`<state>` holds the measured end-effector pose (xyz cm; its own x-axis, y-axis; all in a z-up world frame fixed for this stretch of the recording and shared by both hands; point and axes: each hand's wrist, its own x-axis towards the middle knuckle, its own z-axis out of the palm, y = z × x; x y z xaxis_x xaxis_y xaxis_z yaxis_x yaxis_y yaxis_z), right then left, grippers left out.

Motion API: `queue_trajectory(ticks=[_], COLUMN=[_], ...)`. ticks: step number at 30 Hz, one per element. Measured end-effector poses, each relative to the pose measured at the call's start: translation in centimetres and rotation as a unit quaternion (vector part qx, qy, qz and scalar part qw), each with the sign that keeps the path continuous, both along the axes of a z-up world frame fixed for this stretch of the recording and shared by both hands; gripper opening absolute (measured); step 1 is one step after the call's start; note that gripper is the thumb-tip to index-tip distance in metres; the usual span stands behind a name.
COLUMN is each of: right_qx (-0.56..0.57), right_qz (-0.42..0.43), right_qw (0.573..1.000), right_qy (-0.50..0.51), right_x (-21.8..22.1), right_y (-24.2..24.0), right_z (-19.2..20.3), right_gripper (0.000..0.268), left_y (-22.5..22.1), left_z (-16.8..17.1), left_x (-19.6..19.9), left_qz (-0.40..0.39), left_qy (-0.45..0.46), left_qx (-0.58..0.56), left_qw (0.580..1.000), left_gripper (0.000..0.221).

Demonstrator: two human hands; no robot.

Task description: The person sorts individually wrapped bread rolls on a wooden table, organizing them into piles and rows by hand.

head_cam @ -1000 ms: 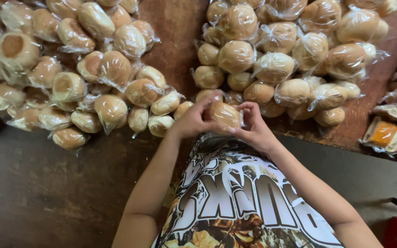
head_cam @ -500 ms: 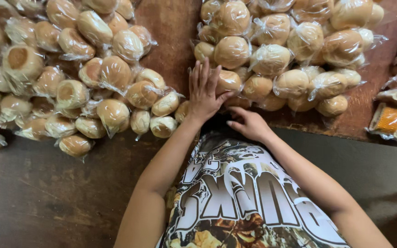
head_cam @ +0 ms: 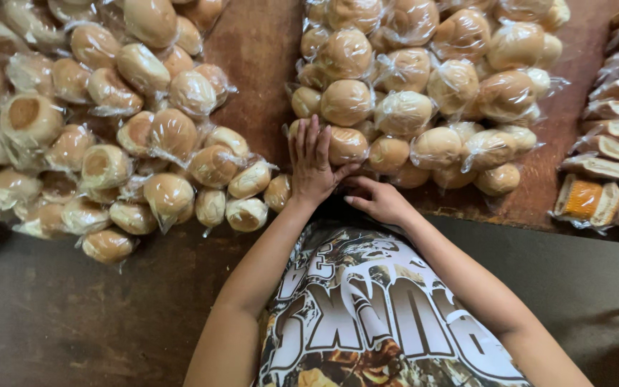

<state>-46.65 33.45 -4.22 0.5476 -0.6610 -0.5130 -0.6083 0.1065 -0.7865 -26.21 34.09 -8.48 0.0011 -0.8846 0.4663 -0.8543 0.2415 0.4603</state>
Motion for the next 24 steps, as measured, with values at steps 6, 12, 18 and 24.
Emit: queue_trajectory(ticks=[6,12,18,24], right_qx=[-0.009,0.002,0.038,0.078], right_qz=[0.005,0.069,0.130,0.203], right_qw=[1.000,0.998,0.990,0.976], right_qy=[-0.012,0.010,-0.026,-0.029], right_x=[-0.1,-0.4,-0.1,1.6], right_y=[-0.2,-0.2,-0.4,-2.0], right_z=[-0.6,0.2,1.0,3.1], right_gripper=[0.047,0.049,0.048,0.053], left_y=[-0.4,0.1,1.4,2.8], left_z=[0.0,1.0,3.5,6.4], left_x=[-0.3,-0.3,-0.5,0.3], left_qz=[0.022,0.022,0.028,0.028], left_qy=[-0.022,-0.011,0.037,0.172], left_qx=[0.008,0.017,0.006,-0.034], left_qw=[0.999,1.000,0.999,0.984], left_gripper=[0.105,0.112,0.113,0.085])
